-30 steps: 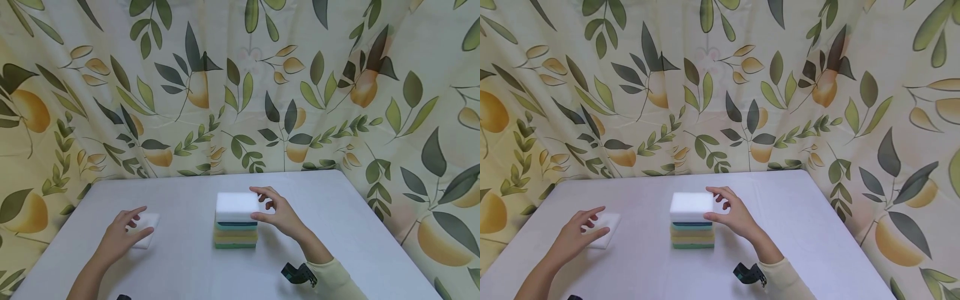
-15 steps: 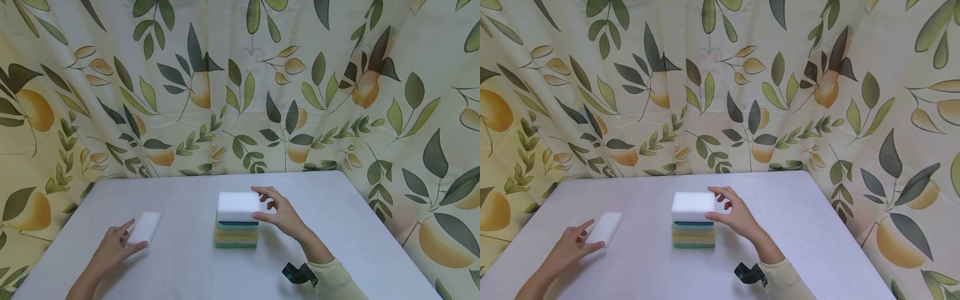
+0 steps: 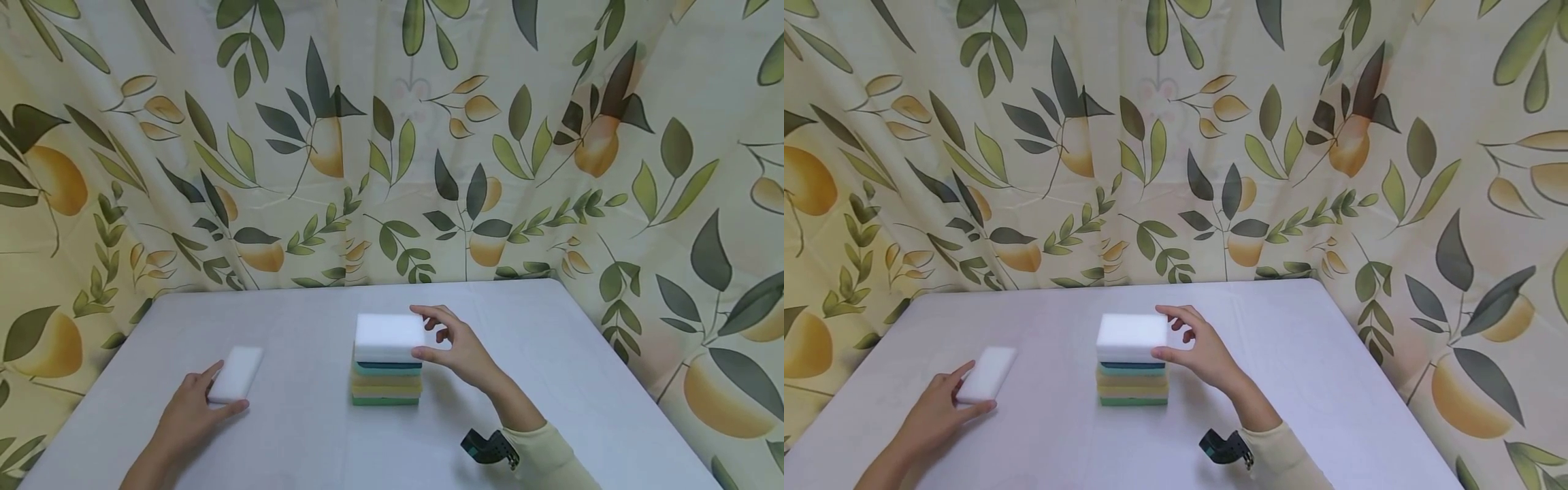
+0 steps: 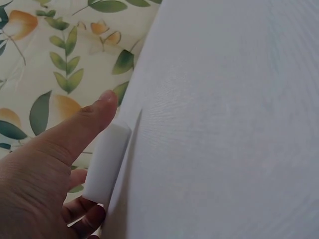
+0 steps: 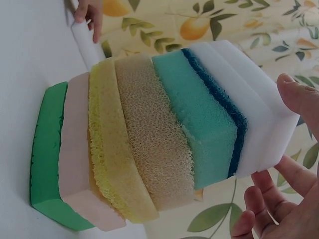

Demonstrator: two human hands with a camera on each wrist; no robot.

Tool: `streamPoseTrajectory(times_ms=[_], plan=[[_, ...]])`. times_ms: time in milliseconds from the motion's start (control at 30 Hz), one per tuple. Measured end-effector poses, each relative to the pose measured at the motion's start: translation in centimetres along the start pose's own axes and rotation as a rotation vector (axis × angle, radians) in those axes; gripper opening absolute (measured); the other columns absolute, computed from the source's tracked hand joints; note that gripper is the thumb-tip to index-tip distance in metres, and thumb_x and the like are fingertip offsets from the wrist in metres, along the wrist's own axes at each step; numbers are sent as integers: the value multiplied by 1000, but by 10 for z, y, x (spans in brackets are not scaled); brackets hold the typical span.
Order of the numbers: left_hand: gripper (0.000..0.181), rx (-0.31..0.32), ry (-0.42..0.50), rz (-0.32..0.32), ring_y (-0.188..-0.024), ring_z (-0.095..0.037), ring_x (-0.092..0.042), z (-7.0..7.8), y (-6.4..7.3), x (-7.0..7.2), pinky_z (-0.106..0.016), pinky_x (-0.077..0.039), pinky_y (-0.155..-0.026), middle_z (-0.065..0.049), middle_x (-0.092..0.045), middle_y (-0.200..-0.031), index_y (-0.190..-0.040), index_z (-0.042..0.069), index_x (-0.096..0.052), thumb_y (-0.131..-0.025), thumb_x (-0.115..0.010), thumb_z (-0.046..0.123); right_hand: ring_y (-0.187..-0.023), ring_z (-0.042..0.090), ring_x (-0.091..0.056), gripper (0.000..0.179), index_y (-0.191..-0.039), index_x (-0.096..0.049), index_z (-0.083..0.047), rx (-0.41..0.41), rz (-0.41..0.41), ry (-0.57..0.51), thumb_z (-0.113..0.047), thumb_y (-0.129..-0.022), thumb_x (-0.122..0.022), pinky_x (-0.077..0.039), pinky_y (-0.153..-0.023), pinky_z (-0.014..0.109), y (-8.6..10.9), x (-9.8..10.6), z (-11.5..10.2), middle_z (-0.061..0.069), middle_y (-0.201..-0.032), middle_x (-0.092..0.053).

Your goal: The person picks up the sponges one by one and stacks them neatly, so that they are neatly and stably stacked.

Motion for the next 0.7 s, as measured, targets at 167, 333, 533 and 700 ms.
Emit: streamPoseTrajectory(times_ms=[167,333,533,700], plan=[[112,28,6,-13,-102,-39,-56,-1,-1,-1,-56,-47,-85,-29,-48,-119,-147,-4,-36,-70,-76,68,-108,30,-46,64,-139,-55,-21,-1,-2,-2,-26,-80,-81,-42,-81,28,0,0,0,2,-121,-56],[110,39,15,-15,-103,-40,-56,-2,-1,-1,-57,-46,-86,-29,-48,-120,-146,-4,-36,-71,-75,66,-109,32,-45,64,-139,-56,-21,-2,-3,-5,-26,-80,-81,-42,-81,29,0,1,-1,2,-120,-56],[105,38,8,-4,-102,-40,-56,-3,-1,-2,-57,-46,-85,-29,-48,-121,-146,-4,-37,-74,-75,63,-107,28,-45,64,-139,-55,-20,-1,-3,-2,-27,-80,-81,-43,-81,31,1,0,-1,2,-119,-56],[99,28,16,8,-102,-39,-57,-4,-2,-2,-56,-47,-84,-28,-48,-122,-146,-2,-38,-76,-76,58,-107,26,-45,64,-139,-55,-19,-3,-3,1,-28,-81,-81,-43,-81,30,1,0,1,2,-119,-56]])
Point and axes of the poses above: each hand's wrist, its own y-axis away from the middle knuckle, its own x-axis out of the back of the hand, z = x × y, the point moved 4 cm from there along -y, towards the middle knuckle
